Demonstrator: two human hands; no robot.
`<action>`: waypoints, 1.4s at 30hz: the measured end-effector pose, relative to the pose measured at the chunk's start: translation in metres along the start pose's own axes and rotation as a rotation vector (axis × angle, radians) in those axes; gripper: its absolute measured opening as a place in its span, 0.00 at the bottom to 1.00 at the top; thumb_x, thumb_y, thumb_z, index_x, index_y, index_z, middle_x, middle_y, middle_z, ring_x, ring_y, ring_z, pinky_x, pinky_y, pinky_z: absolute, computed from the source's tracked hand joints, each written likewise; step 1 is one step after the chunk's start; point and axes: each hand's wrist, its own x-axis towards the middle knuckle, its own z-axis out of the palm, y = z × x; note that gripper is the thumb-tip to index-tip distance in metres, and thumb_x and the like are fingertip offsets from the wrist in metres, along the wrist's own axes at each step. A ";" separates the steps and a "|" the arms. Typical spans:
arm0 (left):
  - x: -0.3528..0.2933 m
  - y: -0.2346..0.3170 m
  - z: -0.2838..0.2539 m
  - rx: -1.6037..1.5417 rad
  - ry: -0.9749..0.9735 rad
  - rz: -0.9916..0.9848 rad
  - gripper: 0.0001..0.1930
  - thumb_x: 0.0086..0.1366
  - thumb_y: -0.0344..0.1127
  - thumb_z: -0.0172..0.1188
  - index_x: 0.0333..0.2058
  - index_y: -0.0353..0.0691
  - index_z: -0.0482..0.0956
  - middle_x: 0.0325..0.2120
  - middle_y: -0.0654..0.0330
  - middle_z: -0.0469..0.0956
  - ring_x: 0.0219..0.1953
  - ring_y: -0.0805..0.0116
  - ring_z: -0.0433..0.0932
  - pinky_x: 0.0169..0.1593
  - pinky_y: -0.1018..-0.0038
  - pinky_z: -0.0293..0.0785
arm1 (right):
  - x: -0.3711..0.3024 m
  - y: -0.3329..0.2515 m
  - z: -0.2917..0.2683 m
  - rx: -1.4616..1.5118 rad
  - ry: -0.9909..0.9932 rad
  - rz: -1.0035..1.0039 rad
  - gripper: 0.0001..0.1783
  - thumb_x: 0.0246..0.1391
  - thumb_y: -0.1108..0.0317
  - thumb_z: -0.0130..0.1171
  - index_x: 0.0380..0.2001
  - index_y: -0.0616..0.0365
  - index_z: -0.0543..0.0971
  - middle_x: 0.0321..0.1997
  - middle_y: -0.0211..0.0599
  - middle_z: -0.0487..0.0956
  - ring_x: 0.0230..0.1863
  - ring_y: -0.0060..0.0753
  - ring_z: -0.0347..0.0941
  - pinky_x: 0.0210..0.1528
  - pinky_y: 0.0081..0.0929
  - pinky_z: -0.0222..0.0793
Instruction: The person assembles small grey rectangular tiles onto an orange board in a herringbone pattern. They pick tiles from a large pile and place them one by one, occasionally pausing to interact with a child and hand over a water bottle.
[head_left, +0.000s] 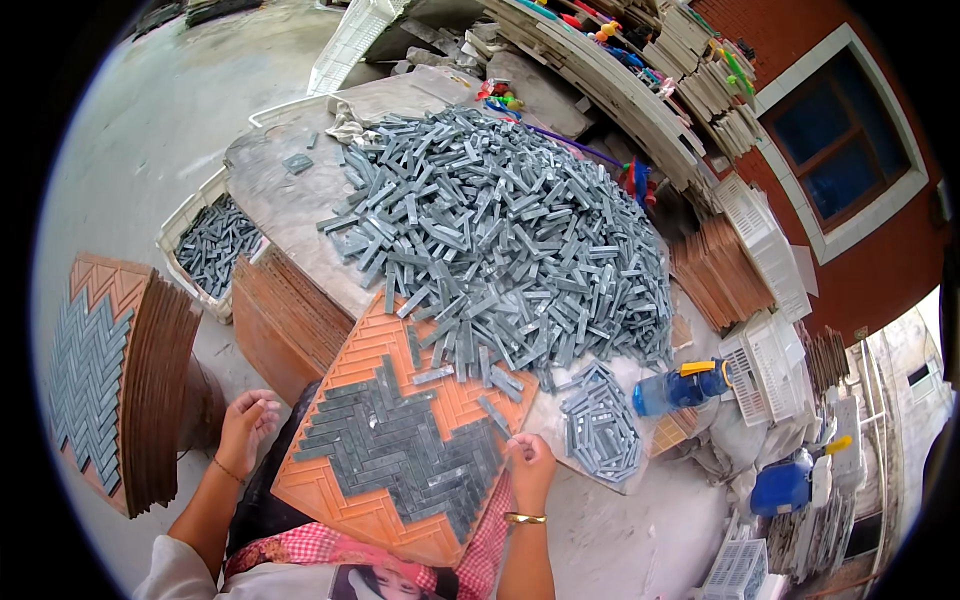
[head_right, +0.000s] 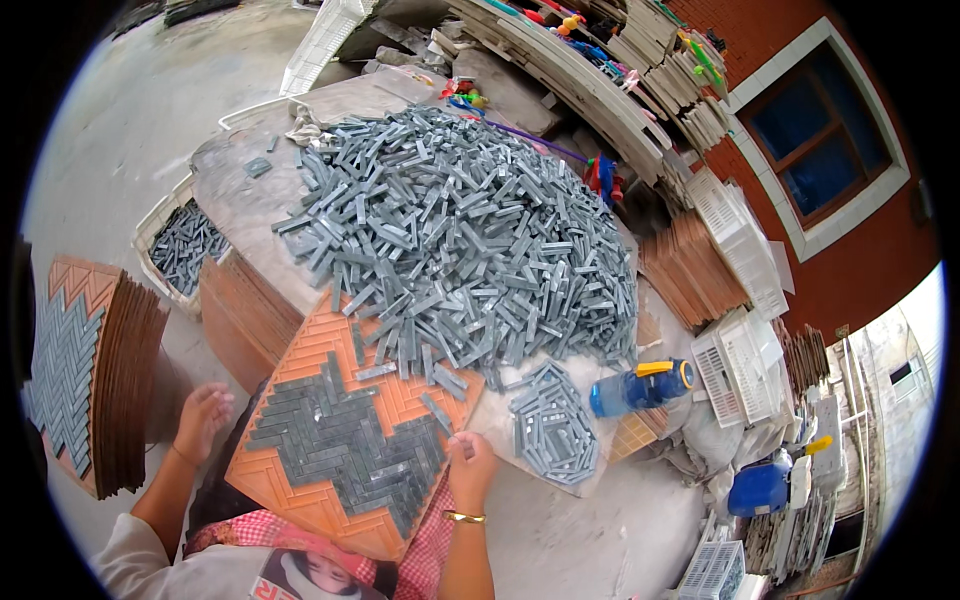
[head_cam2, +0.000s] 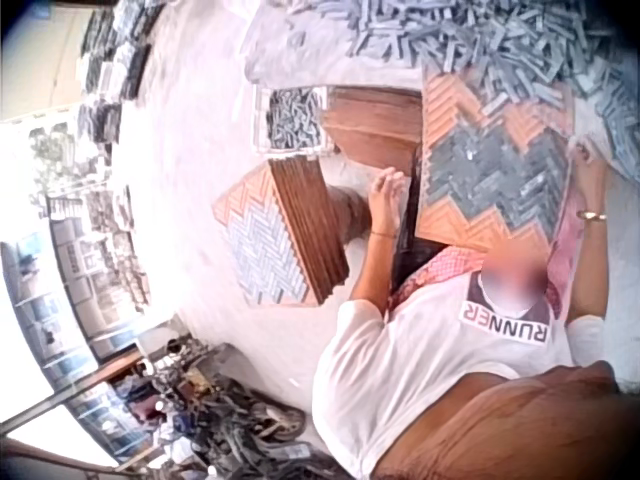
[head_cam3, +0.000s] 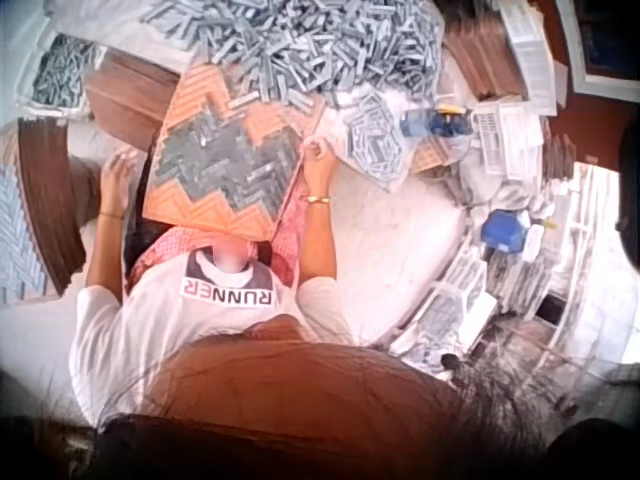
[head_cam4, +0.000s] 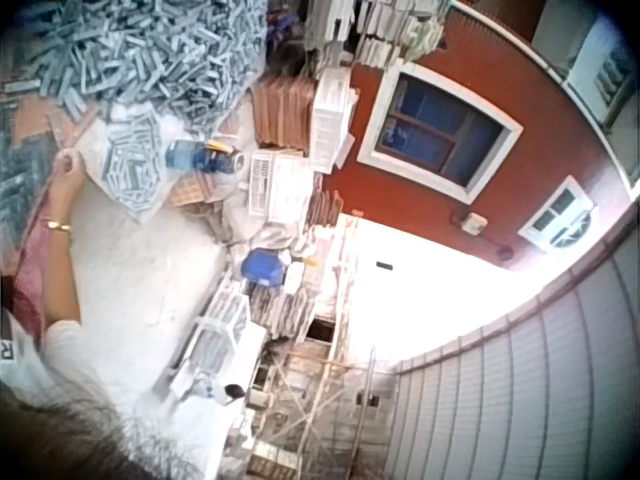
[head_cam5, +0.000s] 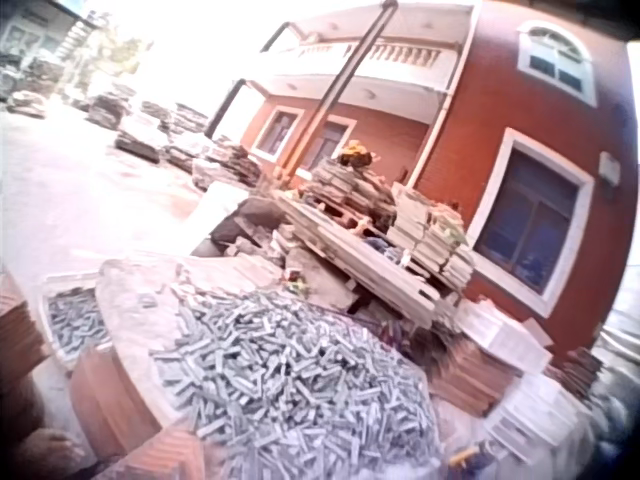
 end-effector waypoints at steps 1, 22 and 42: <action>0.000 -0.001 0.001 0.004 0.003 -0.005 0.07 0.63 0.32 0.51 0.40 0.39 0.72 0.29 0.64 0.75 0.28 0.79 0.72 0.33 0.82 0.69 | -0.003 0.003 -0.001 0.002 -0.007 0.008 0.06 0.46 0.72 0.59 0.27 0.63 0.77 0.24 0.34 0.77 0.24 0.24 0.72 0.29 0.21 0.67; 0.015 -0.011 0.013 0.102 -0.162 0.146 0.08 0.63 0.29 0.50 0.40 0.34 0.70 0.33 0.60 0.74 0.31 0.78 0.71 0.35 0.83 0.68 | 0.018 -0.013 0.001 -0.256 -0.046 -0.123 0.05 0.46 0.73 0.58 0.29 0.63 0.76 0.28 0.41 0.78 0.26 0.34 0.74 0.30 0.28 0.68; -0.017 -0.011 0.031 0.780 -0.182 0.648 0.22 0.57 0.29 0.56 0.50 0.31 0.67 0.48 0.53 0.69 0.51 0.62 0.67 0.55 0.70 0.62 | -0.065 -0.043 -0.013 -0.464 0.051 -0.286 0.15 0.48 0.69 0.57 0.40 0.63 0.76 0.36 0.47 0.77 0.39 0.49 0.73 0.42 0.38 0.68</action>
